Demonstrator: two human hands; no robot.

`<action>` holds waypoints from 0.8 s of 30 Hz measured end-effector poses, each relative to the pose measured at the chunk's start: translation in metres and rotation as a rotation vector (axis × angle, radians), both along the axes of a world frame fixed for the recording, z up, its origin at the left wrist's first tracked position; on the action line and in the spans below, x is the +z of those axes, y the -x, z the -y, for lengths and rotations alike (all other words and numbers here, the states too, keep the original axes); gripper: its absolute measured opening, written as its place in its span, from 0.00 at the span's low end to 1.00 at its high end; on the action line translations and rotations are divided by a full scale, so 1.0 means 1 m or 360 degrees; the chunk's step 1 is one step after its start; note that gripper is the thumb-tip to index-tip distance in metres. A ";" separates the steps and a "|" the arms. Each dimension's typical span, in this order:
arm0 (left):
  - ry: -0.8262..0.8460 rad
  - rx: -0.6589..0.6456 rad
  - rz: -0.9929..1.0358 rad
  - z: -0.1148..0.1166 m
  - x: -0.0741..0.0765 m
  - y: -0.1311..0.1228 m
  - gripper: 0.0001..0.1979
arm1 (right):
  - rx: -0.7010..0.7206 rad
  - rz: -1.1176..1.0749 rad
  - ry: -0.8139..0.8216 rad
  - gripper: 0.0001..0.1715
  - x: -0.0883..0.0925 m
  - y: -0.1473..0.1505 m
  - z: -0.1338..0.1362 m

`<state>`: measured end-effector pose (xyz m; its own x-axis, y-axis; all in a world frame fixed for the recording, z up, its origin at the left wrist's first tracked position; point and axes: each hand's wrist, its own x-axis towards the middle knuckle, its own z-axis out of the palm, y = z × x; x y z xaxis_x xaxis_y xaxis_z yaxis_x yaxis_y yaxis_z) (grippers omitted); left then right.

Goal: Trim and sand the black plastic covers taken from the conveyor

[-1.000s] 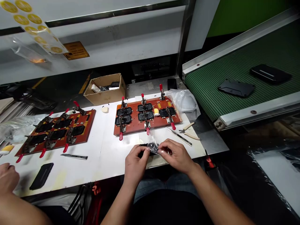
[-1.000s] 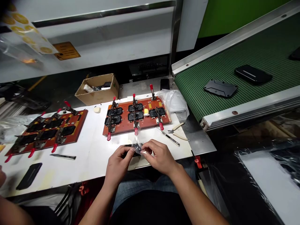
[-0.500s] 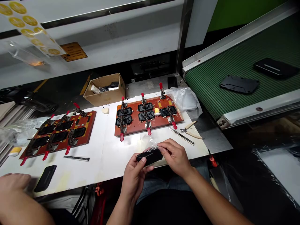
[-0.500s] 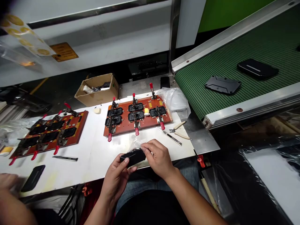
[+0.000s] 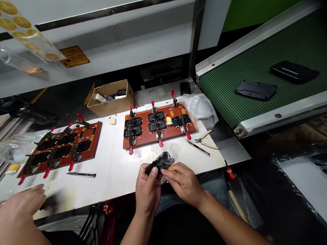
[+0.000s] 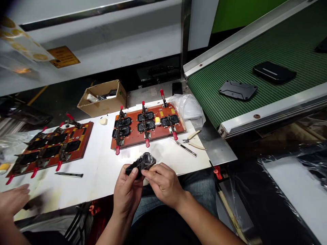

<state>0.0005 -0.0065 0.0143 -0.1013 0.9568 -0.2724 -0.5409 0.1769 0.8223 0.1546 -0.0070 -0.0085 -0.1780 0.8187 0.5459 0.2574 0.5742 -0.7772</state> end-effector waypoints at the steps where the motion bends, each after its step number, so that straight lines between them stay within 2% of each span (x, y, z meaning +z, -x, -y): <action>1: -0.0007 0.0001 -0.0051 0.001 -0.002 -0.001 0.15 | -0.0022 -0.0035 0.0045 0.30 0.001 0.001 0.002; 5: -0.0066 -0.0154 -0.0315 0.010 -0.012 0.000 0.12 | -0.0245 -0.0160 0.0206 0.30 0.014 -0.001 0.004; 7: -0.0105 -0.0242 -0.0445 0.013 -0.015 0.002 0.11 | -0.0193 -0.0110 0.0174 0.29 0.020 -0.003 0.003; 9: -0.0109 -0.0230 -0.0518 0.012 -0.016 0.001 0.12 | -0.0030 -0.0037 0.0119 0.28 0.023 -0.003 0.005; 11: -0.0085 -0.0119 -0.0527 0.010 -0.015 -0.003 0.12 | 0.0076 -0.0026 0.0126 0.26 0.021 0.000 0.008; 12: -0.0068 -0.0048 -0.0519 0.010 -0.013 -0.006 0.12 | 0.0056 -0.0051 0.0172 0.24 0.019 0.002 0.009; 15: -0.0012 0.0061 -0.0486 0.010 -0.009 -0.016 0.12 | -0.0220 -0.0154 0.0408 0.15 0.010 0.005 0.012; 17: 0.0011 -0.0046 -0.0485 0.012 -0.006 -0.019 0.17 | -0.0374 -0.0194 0.0536 0.07 0.008 0.003 0.012; 19: 0.0000 -0.0180 -0.0560 0.015 -0.004 -0.018 0.20 | -0.0410 -0.0233 0.0585 0.04 0.012 0.000 0.013; 24: 0.0043 -0.0271 -0.0778 0.012 0.006 -0.012 0.17 | -0.0283 -0.0346 0.0518 0.05 0.034 -0.006 0.017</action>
